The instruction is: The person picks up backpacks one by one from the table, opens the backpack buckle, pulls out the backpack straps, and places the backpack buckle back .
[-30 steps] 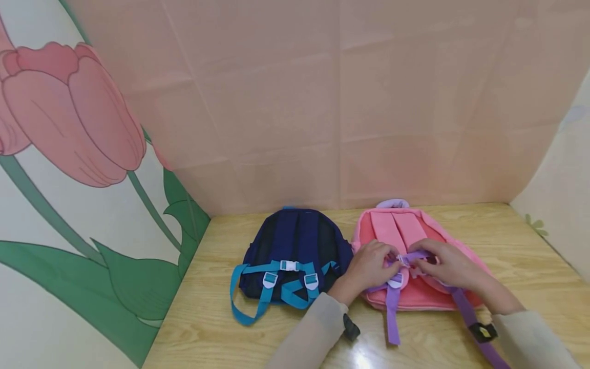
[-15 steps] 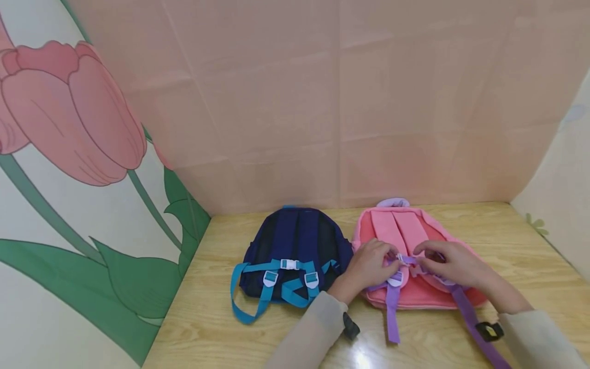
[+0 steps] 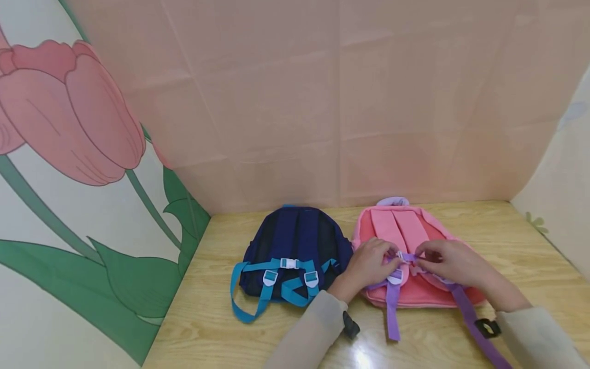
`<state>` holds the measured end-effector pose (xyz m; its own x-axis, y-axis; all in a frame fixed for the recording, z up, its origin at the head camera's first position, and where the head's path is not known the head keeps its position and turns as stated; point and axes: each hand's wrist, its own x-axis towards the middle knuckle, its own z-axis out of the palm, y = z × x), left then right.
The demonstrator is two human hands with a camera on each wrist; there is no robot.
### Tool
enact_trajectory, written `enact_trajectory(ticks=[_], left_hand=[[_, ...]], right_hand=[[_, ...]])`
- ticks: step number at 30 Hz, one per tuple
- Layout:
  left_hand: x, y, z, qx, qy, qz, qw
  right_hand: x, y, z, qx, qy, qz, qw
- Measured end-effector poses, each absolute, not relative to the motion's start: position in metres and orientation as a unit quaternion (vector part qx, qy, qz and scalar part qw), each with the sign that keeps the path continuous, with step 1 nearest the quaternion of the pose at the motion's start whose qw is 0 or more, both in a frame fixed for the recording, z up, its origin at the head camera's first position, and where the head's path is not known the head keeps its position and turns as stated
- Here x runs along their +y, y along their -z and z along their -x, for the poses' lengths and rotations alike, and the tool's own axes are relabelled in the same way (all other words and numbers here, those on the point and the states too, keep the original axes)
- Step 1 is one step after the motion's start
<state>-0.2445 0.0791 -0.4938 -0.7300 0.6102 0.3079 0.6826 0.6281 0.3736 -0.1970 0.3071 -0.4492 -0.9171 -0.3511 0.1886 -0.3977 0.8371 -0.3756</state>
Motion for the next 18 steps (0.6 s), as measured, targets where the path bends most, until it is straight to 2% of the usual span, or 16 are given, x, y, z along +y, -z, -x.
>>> enact_trajectory(ticks=[4, 10, 18], left_hand=[[0.079, 0.492, 0.245, -0.900, 0.242, 0.356, 0.069], [0.079, 0.491, 0.244, -0.903, 0.245, 0.348, 0.059], [0.079, 0.492, 0.244, -0.903, 0.254, 0.342, 0.059]], right_hand=[[0.300, 0.447, 0.198, -0.965, -0.166, -0.197, 0.052], [0.289, 0.447, 0.202, -0.960, -0.131, -0.233, 0.081], [0.286, 0.453, 0.204, -0.942, -0.181, -0.259, 0.113]])
